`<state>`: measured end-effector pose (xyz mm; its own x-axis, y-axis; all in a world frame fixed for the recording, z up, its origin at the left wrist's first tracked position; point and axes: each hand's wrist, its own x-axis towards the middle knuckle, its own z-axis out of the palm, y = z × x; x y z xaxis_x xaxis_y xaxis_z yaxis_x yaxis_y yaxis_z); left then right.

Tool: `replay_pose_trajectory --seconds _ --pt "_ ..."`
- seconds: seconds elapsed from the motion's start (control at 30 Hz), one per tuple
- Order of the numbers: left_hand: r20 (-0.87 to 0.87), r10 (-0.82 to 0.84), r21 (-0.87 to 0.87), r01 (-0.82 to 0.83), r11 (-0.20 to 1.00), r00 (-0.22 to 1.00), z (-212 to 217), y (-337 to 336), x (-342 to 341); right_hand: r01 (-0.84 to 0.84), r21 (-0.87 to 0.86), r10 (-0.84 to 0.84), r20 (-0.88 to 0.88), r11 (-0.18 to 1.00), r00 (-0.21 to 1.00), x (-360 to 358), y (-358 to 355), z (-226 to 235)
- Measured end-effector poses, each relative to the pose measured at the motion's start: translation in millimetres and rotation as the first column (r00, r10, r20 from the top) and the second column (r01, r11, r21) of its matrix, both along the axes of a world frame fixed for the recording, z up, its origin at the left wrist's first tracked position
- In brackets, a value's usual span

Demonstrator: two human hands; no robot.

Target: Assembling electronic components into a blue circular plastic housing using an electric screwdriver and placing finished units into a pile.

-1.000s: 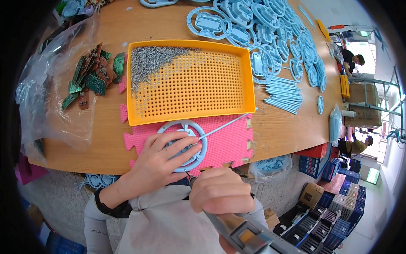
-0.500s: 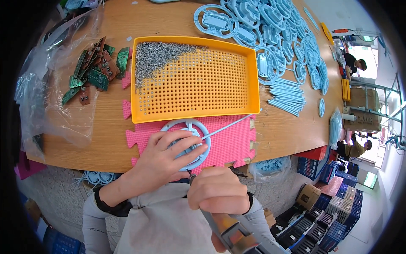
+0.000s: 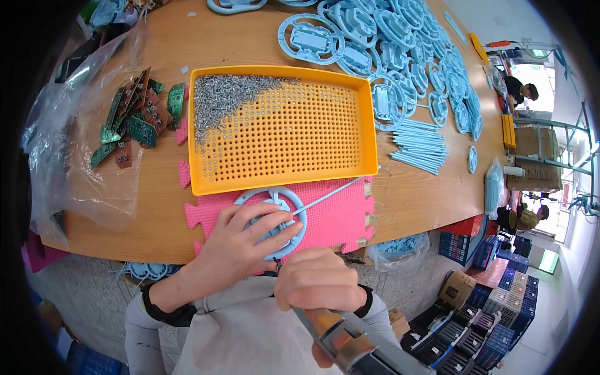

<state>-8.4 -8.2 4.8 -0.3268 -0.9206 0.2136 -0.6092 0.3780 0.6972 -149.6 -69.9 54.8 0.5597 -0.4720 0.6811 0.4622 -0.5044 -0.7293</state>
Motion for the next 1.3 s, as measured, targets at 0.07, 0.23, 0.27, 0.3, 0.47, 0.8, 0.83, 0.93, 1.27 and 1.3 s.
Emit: replay_pose_trajectory --seconds 0.07,0.23,0.27,0.3,0.47,0.8,0.83,0.93,1.27,1.3 --pt "0.007 -0.006 0.003 0.006 1.000 1.000 -0.6 0.1 1.1 -0.054 0.084 0.048 0.067 0.995 0.997 3.9 -3.8 4.1" --pt "0.018 -0.004 -0.001 0.004 1.000 1.000 -5.2 0.2 0.7 -0.002 0.100 -0.005 0.074 0.995 0.997 3.6 -43.0 41.5" --pt "0.012 -0.009 -0.008 0.009 1.000 1.000 -4.8 -0.3 -1.2 0.048 0.087 -0.054 0.068 0.995 0.996 6.7 -53.0 45.8" --pt "0.032 0.005 -0.020 -0.004 1.000 0.999 -6.5 1.2 0.0 0.087 0.083 -0.093 0.071 0.993 0.993 13.7 -64.9 43.9" --pt "0.057 0.015 -0.072 -0.011 0.997 0.998 -2.6 -1.9 -1.5 0.058 0.193 -0.086 0.140 0.979 0.986 50.8 -128.4 14.9" --pt "0.076 0.033 -0.079 -0.027 0.996 0.997 -5.1 -0.9 -0.2 0.327 0.123 -0.317 -0.092 0.937 0.944 77.4 -143.6 -5.9" --pt "0.081 0.030 -0.074 -0.024 0.997 0.996 -5.0 -0.7 0.1 0.328 0.123 -0.318 -0.093 0.937 0.944 77.7 -142.7 -6.0" --pt "0.084 0.029 -0.061 -0.024 0.998 0.996 -3.9 -0.9 0.4 0.346 0.112 -0.333 -0.121 0.932 0.935 80.1 -140.5 -6.3" --pt "0.121 0.044 0.032 -0.048 0.998 0.992 18.5 -21.6 -12.3 0.428 0.051 -0.422 -0.099 0.902 0.901 76.3 -138.5 2.5" --pt "0.162 0.053 0.052 -0.062 0.997 0.985 18.8 -22.8 -15.7 0.414 0.111 -0.405 -0.092 0.904 0.910 72.1 -134.5 12.4"
